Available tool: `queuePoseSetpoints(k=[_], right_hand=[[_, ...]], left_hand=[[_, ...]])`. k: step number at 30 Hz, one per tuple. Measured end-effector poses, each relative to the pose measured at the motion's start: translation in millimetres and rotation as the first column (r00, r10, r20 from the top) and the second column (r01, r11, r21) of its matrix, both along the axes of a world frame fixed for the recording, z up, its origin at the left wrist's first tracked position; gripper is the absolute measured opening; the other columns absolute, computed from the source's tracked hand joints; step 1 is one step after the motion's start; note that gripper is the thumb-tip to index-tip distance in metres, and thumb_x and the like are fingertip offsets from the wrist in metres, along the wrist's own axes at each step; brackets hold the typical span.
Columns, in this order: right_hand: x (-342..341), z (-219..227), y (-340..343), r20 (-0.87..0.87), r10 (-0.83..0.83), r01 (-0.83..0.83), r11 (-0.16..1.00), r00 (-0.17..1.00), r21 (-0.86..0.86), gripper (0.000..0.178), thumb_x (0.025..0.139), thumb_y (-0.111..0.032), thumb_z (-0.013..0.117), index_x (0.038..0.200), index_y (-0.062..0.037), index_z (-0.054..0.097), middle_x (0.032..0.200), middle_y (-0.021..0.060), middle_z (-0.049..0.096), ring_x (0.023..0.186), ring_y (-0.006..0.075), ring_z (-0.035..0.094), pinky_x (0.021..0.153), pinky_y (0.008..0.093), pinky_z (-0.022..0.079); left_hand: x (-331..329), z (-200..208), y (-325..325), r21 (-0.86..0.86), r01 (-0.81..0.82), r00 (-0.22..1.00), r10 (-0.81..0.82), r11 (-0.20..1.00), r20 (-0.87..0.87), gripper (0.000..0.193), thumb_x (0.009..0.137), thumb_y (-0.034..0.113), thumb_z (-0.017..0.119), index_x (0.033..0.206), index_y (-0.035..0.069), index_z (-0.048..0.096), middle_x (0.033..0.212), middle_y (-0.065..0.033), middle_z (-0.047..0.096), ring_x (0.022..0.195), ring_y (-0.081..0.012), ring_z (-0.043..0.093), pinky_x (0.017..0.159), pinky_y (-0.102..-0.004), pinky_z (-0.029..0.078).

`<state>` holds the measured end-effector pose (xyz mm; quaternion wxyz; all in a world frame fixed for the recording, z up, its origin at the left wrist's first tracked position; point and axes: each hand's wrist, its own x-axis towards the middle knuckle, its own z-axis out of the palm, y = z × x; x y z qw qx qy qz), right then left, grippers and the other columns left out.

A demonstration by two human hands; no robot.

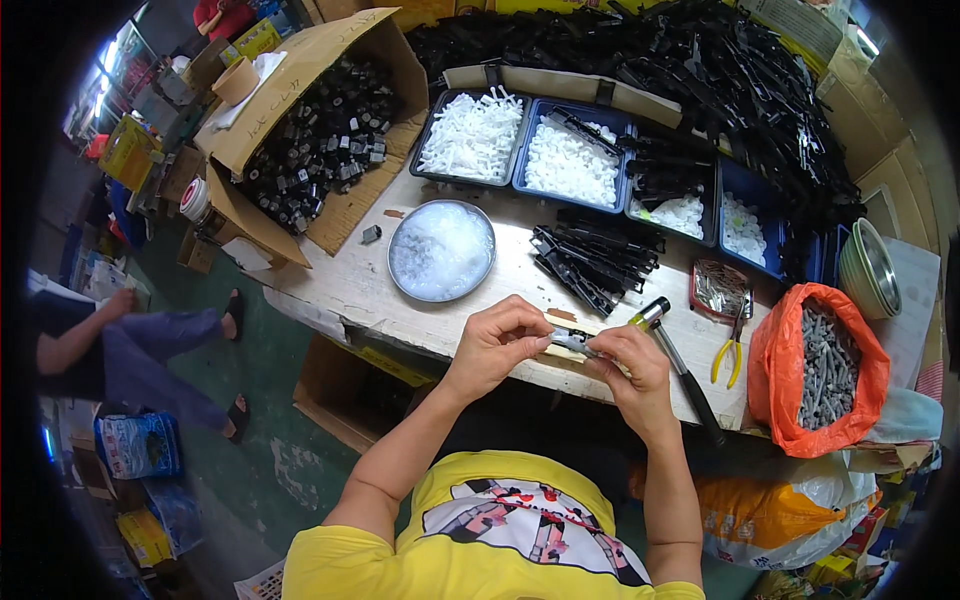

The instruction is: The person assembles small lock components at a cluttered workbench. They pick black metal bodies and white plastic inserts, insert pins, and use a hammer and pliers to secure parts. Assembled units are placed into a cardboard box.

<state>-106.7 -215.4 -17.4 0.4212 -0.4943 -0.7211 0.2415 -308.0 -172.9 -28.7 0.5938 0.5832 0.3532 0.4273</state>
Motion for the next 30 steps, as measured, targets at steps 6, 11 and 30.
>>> queuePoseSetpoints(k=[6, 11, 30], right_hand=[[6, 0, 0, 0.007, 0.048, -0.048, 0.999, 0.999, -0.005, 0.025, 0.066, 0.008, 0.066, 0.089, -0.0013, 0.062, 0.084, 0.008, 0.058, 0.075, 0.0188, 0.058, 0.064, 0.0286, 0.048], [10, -2, -5, -0.093, -0.003, -0.007, 0.995, 0.996, -0.103, 0.022, 0.066, 0.003, 0.067, 0.087, -0.0019, 0.062, 0.082, 0.0088, 0.059, 0.078, 0.0252, 0.056, 0.067, 0.0321, 0.043], [56, -12, -14, 0.175, -0.118, 0.142, 0.98, 0.977, -0.136, 0.019, 0.069, -0.002, 0.065, 0.087, -0.0041, 0.061, 0.079, 0.0074, 0.056, 0.076, 0.0238, 0.053, 0.068, 0.0327, 0.036]], left_hand=[[5, 2, 3, 0.35, 0.093, 0.988, -0.043, 0.932, -0.15, 0.016, 0.069, -0.009, 0.063, 0.083, 0.0, 0.063, 0.083, -0.0072, 0.059, 0.073, -0.0157, 0.057, 0.064, -0.0242, 0.046], [21, -6, 2, 0.51, 0.101, 0.984, -0.01, 0.854, -0.178, 0.018, 0.066, -0.008, 0.064, 0.082, 0.001, 0.063, 0.083, -0.0072, 0.06, 0.075, -0.0189, 0.057, 0.064, -0.0262, 0.045], [57, -31, -2, 0.579, 0.076, 0.794, 0.301, 0.812, -0.527, 0.028, 0.064, 0.015, 0.072, 0.091, 0.01, 0.065, 0.096, -0.0012, 0.056, 0.099, -0.0207, 0.043, 0.083, -0.0359, 0.026]])
